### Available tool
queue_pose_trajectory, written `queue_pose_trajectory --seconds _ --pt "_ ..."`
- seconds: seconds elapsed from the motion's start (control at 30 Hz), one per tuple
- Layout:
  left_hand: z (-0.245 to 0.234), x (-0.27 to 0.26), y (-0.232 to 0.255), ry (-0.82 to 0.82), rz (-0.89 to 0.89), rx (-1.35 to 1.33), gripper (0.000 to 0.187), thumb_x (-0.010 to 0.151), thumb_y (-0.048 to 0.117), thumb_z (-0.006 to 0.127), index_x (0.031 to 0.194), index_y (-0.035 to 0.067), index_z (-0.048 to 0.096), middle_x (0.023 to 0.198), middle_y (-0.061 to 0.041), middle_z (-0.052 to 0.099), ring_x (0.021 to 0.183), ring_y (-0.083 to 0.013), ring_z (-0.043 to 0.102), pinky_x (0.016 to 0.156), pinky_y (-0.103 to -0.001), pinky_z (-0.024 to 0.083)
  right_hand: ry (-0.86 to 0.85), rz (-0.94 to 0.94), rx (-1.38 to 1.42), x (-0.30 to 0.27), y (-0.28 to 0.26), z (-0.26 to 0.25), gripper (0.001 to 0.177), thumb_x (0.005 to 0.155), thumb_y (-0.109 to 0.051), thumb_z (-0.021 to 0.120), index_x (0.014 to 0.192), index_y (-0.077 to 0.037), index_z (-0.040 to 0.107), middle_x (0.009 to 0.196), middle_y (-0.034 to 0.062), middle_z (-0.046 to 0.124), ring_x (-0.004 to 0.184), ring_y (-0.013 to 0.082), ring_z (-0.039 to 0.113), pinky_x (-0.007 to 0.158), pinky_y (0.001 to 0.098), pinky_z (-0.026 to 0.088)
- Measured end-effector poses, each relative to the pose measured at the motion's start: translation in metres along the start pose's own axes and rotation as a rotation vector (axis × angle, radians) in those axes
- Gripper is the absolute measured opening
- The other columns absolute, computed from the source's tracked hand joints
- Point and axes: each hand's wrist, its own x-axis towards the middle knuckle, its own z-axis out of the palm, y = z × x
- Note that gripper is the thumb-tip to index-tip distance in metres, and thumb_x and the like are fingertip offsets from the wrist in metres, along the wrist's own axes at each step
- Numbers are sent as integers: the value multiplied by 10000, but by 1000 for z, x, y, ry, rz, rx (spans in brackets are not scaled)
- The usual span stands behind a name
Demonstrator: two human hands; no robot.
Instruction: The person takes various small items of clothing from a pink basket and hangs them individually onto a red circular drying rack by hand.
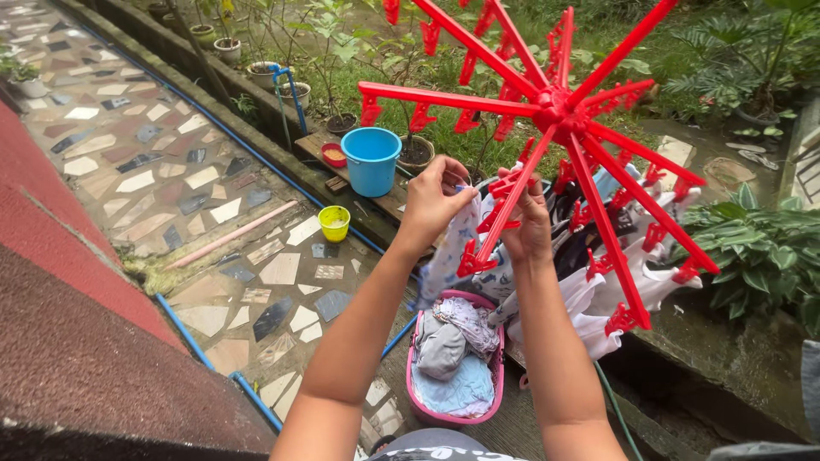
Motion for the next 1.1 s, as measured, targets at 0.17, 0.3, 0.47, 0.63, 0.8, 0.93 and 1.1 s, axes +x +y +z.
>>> queue_pose_trajectory --seconds 0.17,0.3,0.47,0.63,0.8,0.93,1.1 --pt "11 -1 7 -114 -92 -128 112 846 54 773 925 -2 718 832 -64 758 761 -101 726 696 -265 593 38 20 64 2 -1 -2 231 976 -61 695 1206 -61 663 1350 184 649 1145 257 690 941 356 590" --pt "14 0 19 -126 -20 -134 97 856 24 751 942 1 713 843 -61 763 776 -101 734 714 -267 609 36 -5 17 0 -9 1 169 1002 -42 689 1167 -55 653 1317 190 656 1214 256 680 1041 383 575" --pt "28 3 21 -164 161 -106 110 874 -13 706 979 3 675 873 -89 758 827 -137 766 762 -291 624 7 36 -51 -8 -20 0 140 989 -52 682 1123 -42 642 1217 158 708 1133 234 698 1037 350 568" --pt "49 -7 20 -123 205 65 122 866 7 751 965 35 685 870 -119 721 824 -235 742 743 -328 592 20 88 -122 -15 -36 -17 102 1053 -61 675 1143 -29 639 1171 132 705 1052 217 708 911 337 597" --pt "65 -14 13 -120 192 -43 128 851 7 738 957 40 673 884 -108 723 825 -224 757 742 -316 598 23 95 -246 -28 -55 -10 144 1069 -73 676 1197 -19 638 1215 119 714 1074 208 704 935 328 603" --pt "75 -33 2 -89 228 -127 233 887 2 765 1094 53 671 1037 -77 712 923 -192 716 844 -310 622 -3 82 -273 -47 -58 4 394 1064 -131 696 1425 -35 570 1332 88 654 1129 194 693 983 348 587" --pt "93 -68 -31 -142 -92 -402 457 913 1 729 1337 70 571 1226 -63 719 1058 -151 769 895 -288 635 48 82 -337 -94 -63 -11 562 1055 -184 703 1554 -71 471 1530 63 536 1277 190 637 1116 380 550"
